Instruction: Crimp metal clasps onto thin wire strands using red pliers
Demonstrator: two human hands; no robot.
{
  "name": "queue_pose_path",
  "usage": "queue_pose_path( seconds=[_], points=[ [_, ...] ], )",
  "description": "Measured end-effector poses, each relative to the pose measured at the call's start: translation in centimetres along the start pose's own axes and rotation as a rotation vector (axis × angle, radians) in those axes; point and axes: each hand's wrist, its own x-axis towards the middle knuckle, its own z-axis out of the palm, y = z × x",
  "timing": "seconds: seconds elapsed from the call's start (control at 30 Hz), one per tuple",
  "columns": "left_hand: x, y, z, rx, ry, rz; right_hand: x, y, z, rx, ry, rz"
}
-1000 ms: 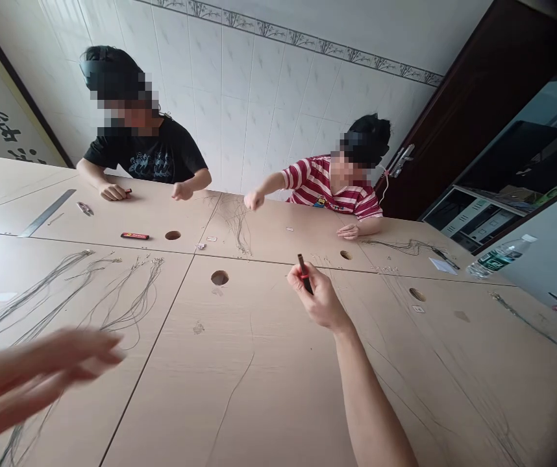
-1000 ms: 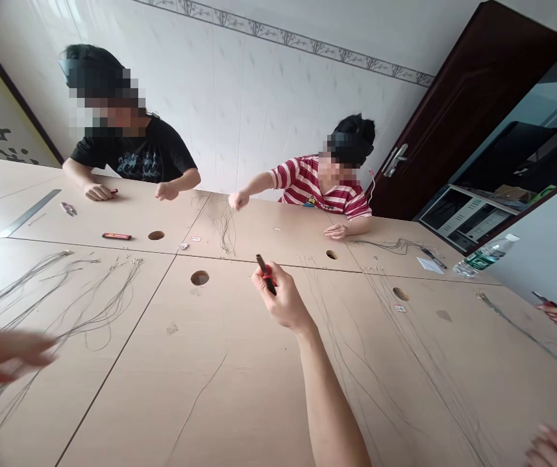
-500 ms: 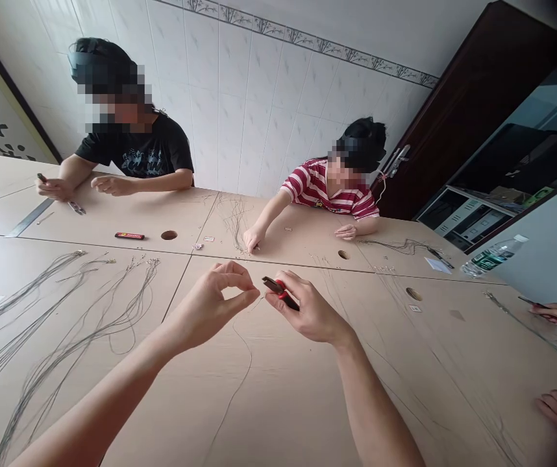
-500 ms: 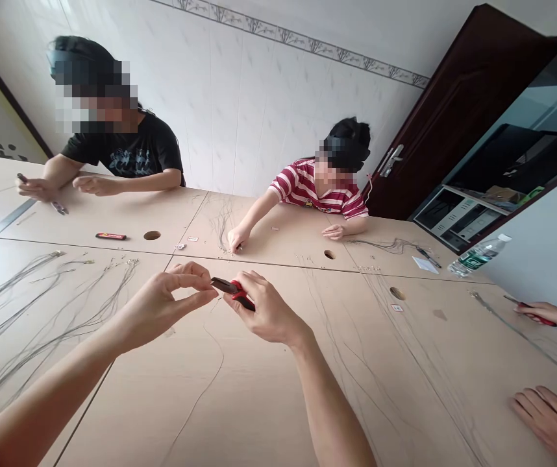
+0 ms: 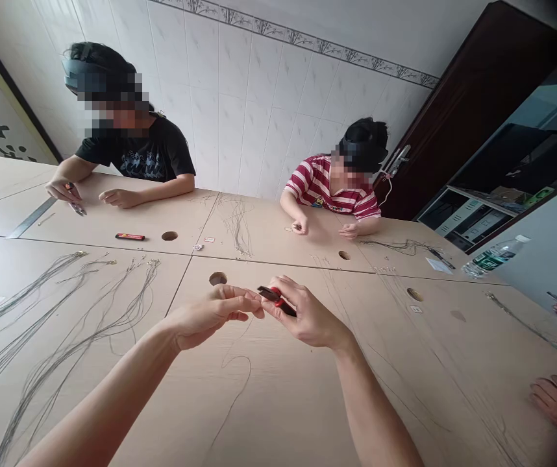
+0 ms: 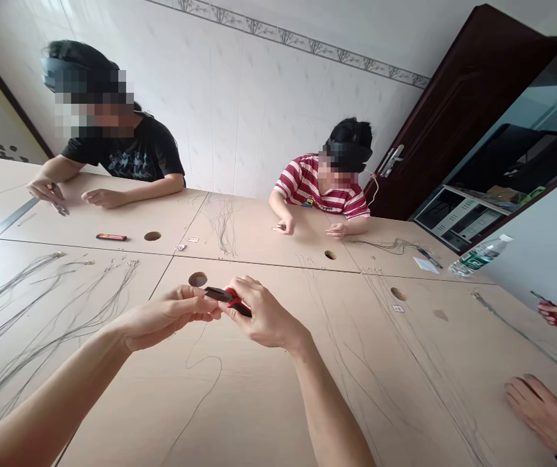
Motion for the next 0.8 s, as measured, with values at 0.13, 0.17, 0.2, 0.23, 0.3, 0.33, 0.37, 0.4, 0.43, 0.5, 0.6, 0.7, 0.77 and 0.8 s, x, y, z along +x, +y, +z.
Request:
queue_pose_path(
  seconds=[0.13,0.17,0.2,0.23,0.3,0.33,0.37,0.4,0.43,0.5,0.6,0.7,0.77,0.8],
  points=[
    [0.2,-0.3,0.1,-0.122,-0.034,-0.011,0.0,0.0,0.0,0.006,-0.030,-0.001],
    [0.2,-0.4,0.1,-0.141,-0.038,-0.016,0.0,0.0,0.0,0.006,-0.034,-0.007],
    [0.3,-0.5,0.1,-0.161,-0.040,-0.021,0.0,0.1,-0.1,0.006,-0.035,-0.014],
    [0.3,-0.6,0.1,-0.181,-0.044,-0.028,0.0,0.1,-0.1,0.006,-0.035,-0.024],
    [0.4,-0.9,0.1,-0.224,-0.063,-0.041,0.0,0.1,-0.1,0.009,-0.035,-0.037],
    [0.4,-1.1,0.1,-0.250,-0.070,-0.046,0.0,0.2,0.0,0.011,-0.031,-0.038],
    [0.5,-1.3,0.1,-0.280,-0.071,-0.047,0.0,0.2,0.0,0.018,-0.020,-0.033],
    [0.6,-1.5,0.2,-0.314,-0.063,-0.045,0.0,0.2,0.2,0.032,0.005,-0.022],
    [0.7,-1.7,0.3,-0.349,-0.041,-0.035,-0.1,0.3,0.4,0.052,0.049,-0.005],
    [0.9,-2.1,0.8,-0.400,0.046,0.013,-0.3,0.3,1.1,0.112,0.197,0.045],
    [1.2,-2.5,2.1,-0.388,0.217,0.131,-0.7,0.3,2.6,0.211,0.433,0.146],
    [1.5,-2.6,3.5,-0.303,0.335,0.242,-0.9,0.1,4.1,0.304,0.511,0.205],
    [1.7,-2.6,4.2,-0.235,0.388,0.324,-1.0,-0.2,4.8,0.353,0.539,0.227],
    [1.8,-2.6,4.5,-0.204,0.414,0.362,-1.0,-0.3,5.1,0.365,0.562,0.238]
  ],
)
